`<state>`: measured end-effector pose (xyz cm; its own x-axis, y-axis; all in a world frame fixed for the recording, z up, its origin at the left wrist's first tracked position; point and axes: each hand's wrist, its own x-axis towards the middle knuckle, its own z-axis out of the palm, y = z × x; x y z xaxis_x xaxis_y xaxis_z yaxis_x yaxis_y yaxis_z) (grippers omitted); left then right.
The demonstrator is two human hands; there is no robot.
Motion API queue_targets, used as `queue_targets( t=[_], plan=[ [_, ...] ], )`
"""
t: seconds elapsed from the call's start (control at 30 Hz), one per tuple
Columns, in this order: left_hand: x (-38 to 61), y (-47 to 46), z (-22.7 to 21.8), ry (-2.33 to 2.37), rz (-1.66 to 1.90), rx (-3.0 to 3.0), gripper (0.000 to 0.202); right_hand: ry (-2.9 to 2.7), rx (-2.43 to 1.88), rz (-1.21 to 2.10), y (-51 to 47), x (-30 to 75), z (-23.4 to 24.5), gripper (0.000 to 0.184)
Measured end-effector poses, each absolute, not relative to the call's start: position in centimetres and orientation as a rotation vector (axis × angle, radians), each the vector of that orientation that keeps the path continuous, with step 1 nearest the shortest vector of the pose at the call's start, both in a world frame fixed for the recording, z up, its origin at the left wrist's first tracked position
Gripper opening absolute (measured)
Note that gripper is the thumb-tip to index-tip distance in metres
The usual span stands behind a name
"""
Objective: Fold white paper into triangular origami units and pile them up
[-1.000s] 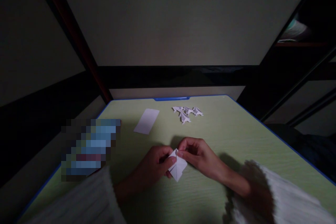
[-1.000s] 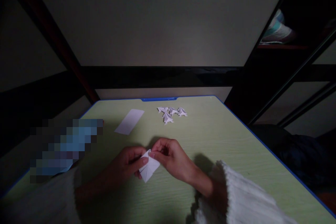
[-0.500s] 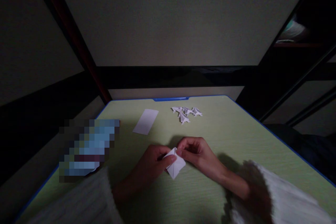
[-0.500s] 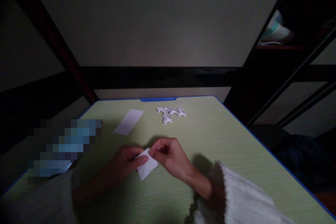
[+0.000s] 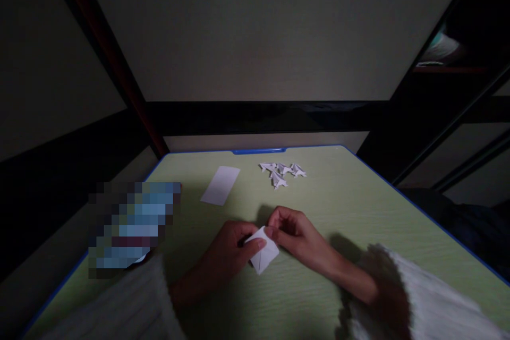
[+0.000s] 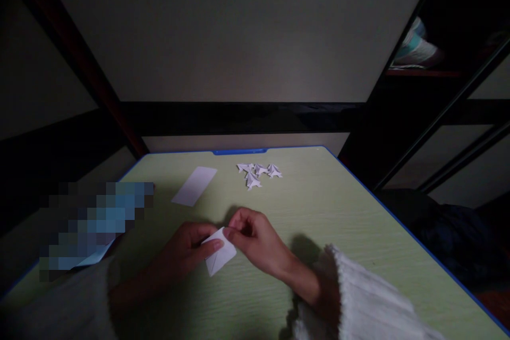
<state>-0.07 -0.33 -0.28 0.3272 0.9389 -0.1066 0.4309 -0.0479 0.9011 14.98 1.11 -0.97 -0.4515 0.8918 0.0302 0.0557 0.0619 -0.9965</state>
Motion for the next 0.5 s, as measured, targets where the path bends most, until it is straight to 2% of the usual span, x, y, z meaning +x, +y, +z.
queue_targets(
  t=[0.17, 0.33, 0.5],
  plan=[
    [-0.1, -0.5, -0.1, 1.229, 0.685, 1.598, 0.02, -1.932, -1.005, 1.292, 0.5, 15.1, -0.3, 0.025],
    [-0.1, -0.5, -0.6, 1.208, 0.699, 1.59, 0.021, -1.976, -1.09, 1.145, 0.0, 15.0, -0.5, 0.022],
    [-0.2, -0.3, -0.7, 1.149, 0.712, 1.566, 0.019, -1.889, -1.064, 1.227, 0.2, 15.0, -0.7, 0.024]
  ],
)
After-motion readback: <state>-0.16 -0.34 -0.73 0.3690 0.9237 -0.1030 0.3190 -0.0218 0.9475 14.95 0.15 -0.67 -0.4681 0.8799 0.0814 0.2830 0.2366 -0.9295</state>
